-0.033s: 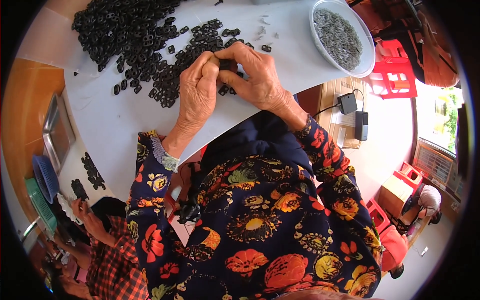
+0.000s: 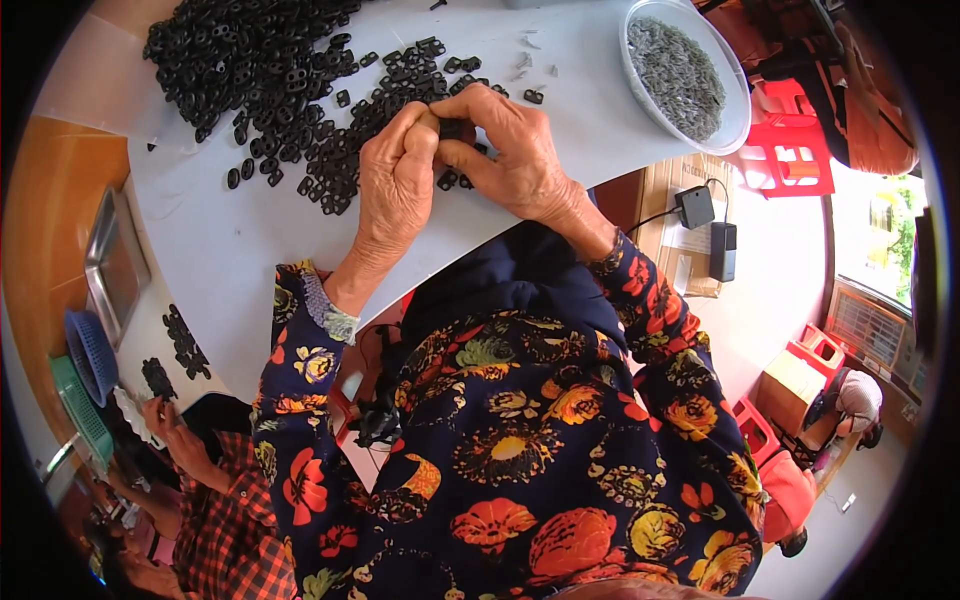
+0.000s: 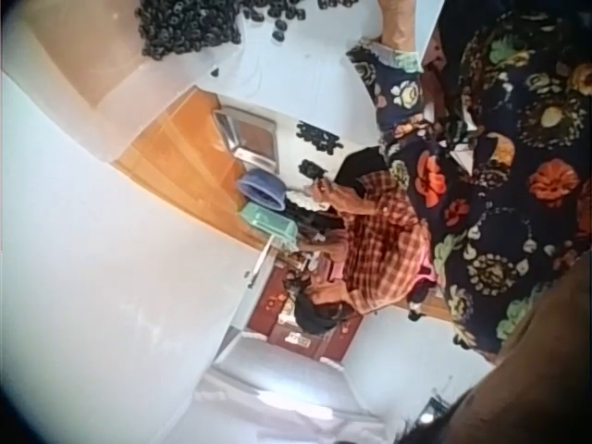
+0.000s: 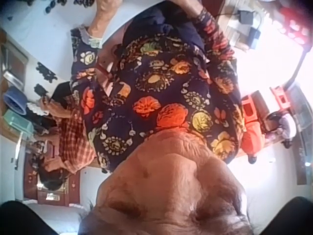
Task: The person assembles plastic cord locks by picking up outer lock bodies and inner pins from the table and fitting the pins into the bodies by hand.
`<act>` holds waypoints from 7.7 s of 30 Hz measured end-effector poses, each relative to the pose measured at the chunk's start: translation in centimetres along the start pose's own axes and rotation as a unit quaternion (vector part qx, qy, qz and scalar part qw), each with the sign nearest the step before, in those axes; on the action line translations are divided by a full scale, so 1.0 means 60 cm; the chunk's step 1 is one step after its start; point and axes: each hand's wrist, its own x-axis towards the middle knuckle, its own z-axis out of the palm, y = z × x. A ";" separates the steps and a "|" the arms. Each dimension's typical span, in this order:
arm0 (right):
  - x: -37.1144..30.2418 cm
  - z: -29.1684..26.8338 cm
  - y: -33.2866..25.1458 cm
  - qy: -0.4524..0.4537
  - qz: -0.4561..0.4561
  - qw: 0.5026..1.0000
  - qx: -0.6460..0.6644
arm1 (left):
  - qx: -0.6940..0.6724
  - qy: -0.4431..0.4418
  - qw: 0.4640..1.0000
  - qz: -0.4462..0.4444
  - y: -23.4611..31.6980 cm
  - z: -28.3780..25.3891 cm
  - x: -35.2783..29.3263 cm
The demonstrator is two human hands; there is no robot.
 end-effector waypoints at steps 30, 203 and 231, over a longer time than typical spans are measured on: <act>0.008 -0.006 0.005 -0.004 0.018 0.999 0.033 | 0.023 -0.001 1.000 -0.013 0.002 -0.004 0.008; 0.113 -0.179 0.120 -0.155 0.046 0.923 -0.348 | -0.089 -0.016 0.993 -0.081 -0.005 -0.001 -0.005; 0.021 -0.063 0.005 -0.077 0.252 0.947 0.181 | -0.076 -0.026 0.995 -0.052 -0.003 -0.001 -0.002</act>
